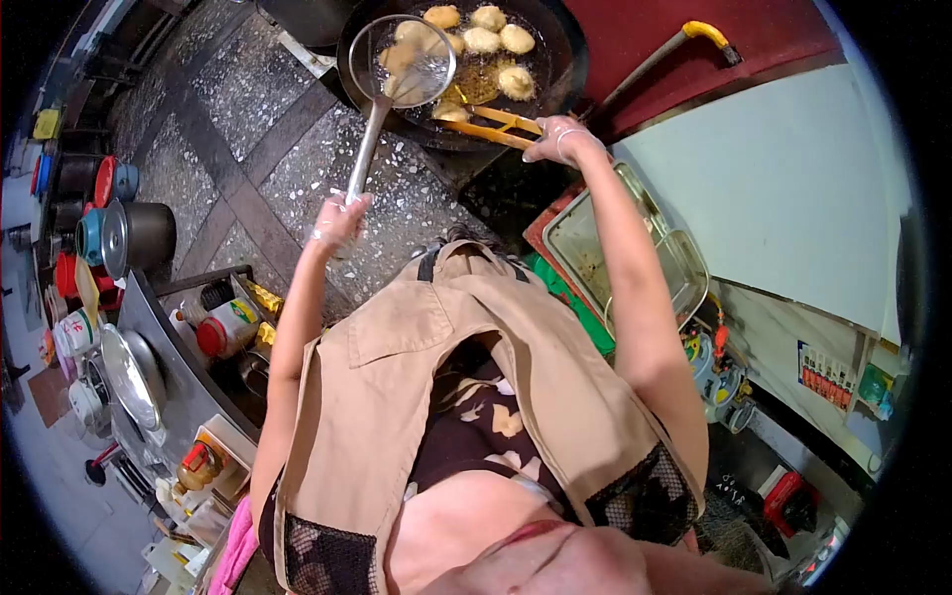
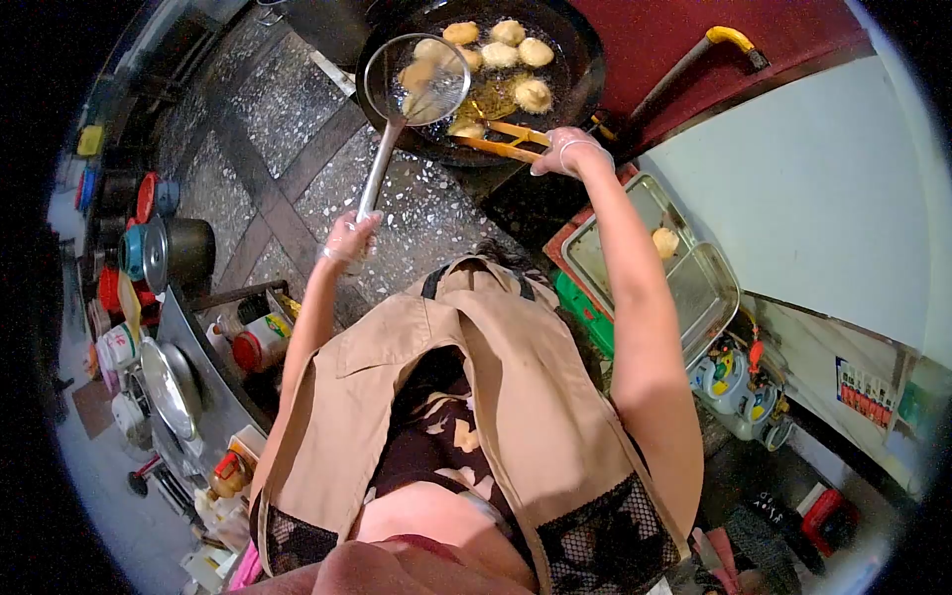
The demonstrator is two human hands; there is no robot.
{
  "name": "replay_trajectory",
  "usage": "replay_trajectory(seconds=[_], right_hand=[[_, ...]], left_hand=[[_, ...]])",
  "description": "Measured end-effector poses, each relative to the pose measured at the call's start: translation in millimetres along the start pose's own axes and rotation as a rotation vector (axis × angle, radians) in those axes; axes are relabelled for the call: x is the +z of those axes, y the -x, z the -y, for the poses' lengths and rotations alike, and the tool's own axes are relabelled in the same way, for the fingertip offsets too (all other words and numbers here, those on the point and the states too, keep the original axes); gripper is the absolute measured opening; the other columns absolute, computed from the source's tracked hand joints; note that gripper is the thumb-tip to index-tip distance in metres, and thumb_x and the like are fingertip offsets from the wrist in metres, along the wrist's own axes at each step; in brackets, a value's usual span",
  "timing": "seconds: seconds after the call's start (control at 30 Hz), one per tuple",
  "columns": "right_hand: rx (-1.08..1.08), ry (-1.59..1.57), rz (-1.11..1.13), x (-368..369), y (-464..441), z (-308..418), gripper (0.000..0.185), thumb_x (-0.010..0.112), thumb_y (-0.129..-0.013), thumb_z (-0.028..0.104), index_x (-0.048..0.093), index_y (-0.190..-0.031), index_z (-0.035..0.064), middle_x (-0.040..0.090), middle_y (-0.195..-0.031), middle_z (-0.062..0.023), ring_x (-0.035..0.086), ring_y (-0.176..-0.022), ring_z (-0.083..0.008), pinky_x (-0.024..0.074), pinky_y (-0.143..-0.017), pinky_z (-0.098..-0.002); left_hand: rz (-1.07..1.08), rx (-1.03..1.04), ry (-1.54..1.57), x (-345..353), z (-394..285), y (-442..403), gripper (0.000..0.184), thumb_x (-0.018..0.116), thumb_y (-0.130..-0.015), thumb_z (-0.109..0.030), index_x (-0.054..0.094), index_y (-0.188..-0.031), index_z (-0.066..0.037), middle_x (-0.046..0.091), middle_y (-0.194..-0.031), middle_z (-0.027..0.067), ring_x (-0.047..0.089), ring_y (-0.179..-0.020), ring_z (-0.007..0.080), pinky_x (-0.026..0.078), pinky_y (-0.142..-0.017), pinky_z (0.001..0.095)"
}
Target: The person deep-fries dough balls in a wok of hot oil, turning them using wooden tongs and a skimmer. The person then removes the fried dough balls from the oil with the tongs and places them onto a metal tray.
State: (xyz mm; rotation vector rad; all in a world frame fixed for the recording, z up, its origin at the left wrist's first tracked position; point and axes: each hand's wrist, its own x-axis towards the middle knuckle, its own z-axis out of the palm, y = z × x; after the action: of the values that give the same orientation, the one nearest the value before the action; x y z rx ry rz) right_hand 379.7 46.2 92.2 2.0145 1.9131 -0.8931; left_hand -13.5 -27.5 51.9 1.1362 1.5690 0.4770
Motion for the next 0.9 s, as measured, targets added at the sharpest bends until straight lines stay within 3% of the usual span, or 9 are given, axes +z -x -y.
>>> replay_trajectory(seconds=[0.13,0.4,0.6,0.7,0.77,0.9], right_hand=[[0.014,-0.141,0.007,8.2,-4.1,4.7,0.059,0.071,-0.062,0.042,0.061,-0.106,0.0035,0.059,-0.110,-0.0155,0.056,-0.102,-0.0274,0.0442,-0.086,-0.0346],[0.065,-0.057,0.012,11.0,15.6,34.7,0.049,0.070,-0.066,0.037,0.063,-0.101,0.0036,0.062,-0.104,-0.0153,0.059,-0.096,-0.0274,0.0461,-0.083,-0.0345],[0.124,-0.047,-0.005,24.2,19.8,56.8,0.049,0.068,-0.068,0.035,0.060,-0.106,0.0041,0.059,-0.109,-0.0155,0.058,-0.099,-0.0284,0.0462,-0.086,-0.0349],[0.135,-0.068,0.004,23.0,24.1,64.0,0.051,0.068,-0.068,0.035,0.059,-0.108,0.0038,0.059,-0.110,-0.0156,0.057,-0.101,-0.0278,0.0460,-0.086,-0.0348],[0.103,-0.021,0.029,18.8,26.4,59.9,0.053,0.069,-0.068,0.035,0.059,-0.108,0.0033,0.059,-0.110,-0.0156,0.057,-0.102,-0.0272,0.0460,-0.086,-0.0351],[0.201,-0.085,0.048,12.4,35.1,74.8,0.053,0.067,-0.068,0.035,0.058,-0.110,0.0046,0.057,-0.114,-0.0148,0.056,-0.104,-0.0278,0.0455,-0.088,-0.0362]], left_hand=[[-0.049,0.060,0.101,10.4,16.6,-9.1,0.028,0.064,-0.081,-0.030,0.050,-0.078,-0.006,0.048,-0.054,-0.0013,0.043,-0.041,0.0083,0.035,-0.037,0.0246],[-0.067,0.090,0.304,19.9,34.8,-27.1,0.031,0.062,-0.082,-0.033,0.048,-0.077,-0.006,0.048,-0.052,-0.0002,0.044,-0.039,0.0092,0.035,-0.035,0.0256],[-0.166,-0.031,0.157,27.6,42.0,-42.0,0.055,0.049,-0.082,-0.057,0.053,-0.065,-0.005,0.048,-0.045,0.0048,0.048,-0.037,0.0157,0.038,-0.037,0.0295],[-0.154,-0.031,0.180,34.0,37.4,-45.9,0.053,0.050,-0.083,-0.054,0.052,-0.063,-0.004,0.050,-0.046,0.0056,0.050,-0.039,0.0154,0.038,-0.037,0.0299],[-0.236,0.113,-0.108,33.9,42.7,-51.7,0.050,0.050,-0.083,-0.051,0.052,-0.066,-0.003,0.050,-0.046,0.0062,0.052,-0.040,0.0168,0.040,-0.039,0.0315],[-0.191,0.056,-0.005,42.1,24.3,-38.9,0.049,0.051,-0.084,-0.049,0.053,-0.067,-0.003,0.050,-0.046,0.0066,0.051,-0.039,0.0174,0.041,-0.039,0.0320]])
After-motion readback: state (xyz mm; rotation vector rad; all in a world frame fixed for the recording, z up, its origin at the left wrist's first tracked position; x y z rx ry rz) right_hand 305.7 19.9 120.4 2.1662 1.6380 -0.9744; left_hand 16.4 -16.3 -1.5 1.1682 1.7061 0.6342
